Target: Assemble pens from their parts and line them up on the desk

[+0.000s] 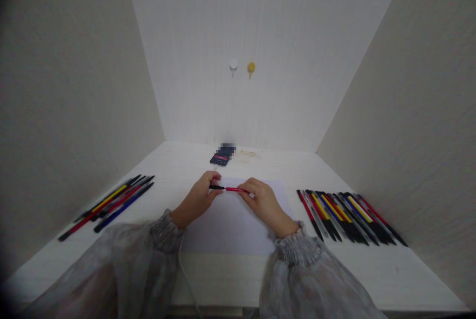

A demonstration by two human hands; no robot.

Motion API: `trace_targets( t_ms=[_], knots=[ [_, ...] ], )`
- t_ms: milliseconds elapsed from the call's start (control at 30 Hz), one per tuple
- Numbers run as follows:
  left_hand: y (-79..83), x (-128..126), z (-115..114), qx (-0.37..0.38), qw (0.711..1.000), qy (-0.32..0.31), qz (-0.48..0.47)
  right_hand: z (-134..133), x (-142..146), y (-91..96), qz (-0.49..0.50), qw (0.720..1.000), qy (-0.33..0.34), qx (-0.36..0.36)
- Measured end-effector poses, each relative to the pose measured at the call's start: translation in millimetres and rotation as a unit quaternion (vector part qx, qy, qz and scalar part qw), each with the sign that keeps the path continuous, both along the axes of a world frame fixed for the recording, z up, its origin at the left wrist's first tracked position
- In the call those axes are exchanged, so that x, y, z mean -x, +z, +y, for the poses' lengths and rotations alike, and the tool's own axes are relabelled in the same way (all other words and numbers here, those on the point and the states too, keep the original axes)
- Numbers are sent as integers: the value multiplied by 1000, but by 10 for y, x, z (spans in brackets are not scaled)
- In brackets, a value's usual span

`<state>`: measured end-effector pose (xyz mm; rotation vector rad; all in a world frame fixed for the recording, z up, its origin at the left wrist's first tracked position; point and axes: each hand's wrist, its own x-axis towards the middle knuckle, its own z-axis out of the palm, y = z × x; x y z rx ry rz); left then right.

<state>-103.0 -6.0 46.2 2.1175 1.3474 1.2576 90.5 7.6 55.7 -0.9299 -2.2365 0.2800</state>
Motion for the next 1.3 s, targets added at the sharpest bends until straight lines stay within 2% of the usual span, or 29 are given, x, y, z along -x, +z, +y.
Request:
trace_targets(
  t_ms=[533, 867, 1100, 1300],
  knots=[
    [-31, 1, 1, 6, 999, -39, 1, 3, 12, -62, -39, 999, 11, -8],
    [-3, -9, -10, 50, 998, -38, 29, -55, 41, -22, -64, 998, 14, -15],
    [18, 6, -46, 8, 998, -56, 25, -63, 47, 11, -61, 997, 22, 53],
    [-16, -2, -49, -5, 997, -68, 32, -34, 61, -47, -33, 992, 24, 122]
  ],
)
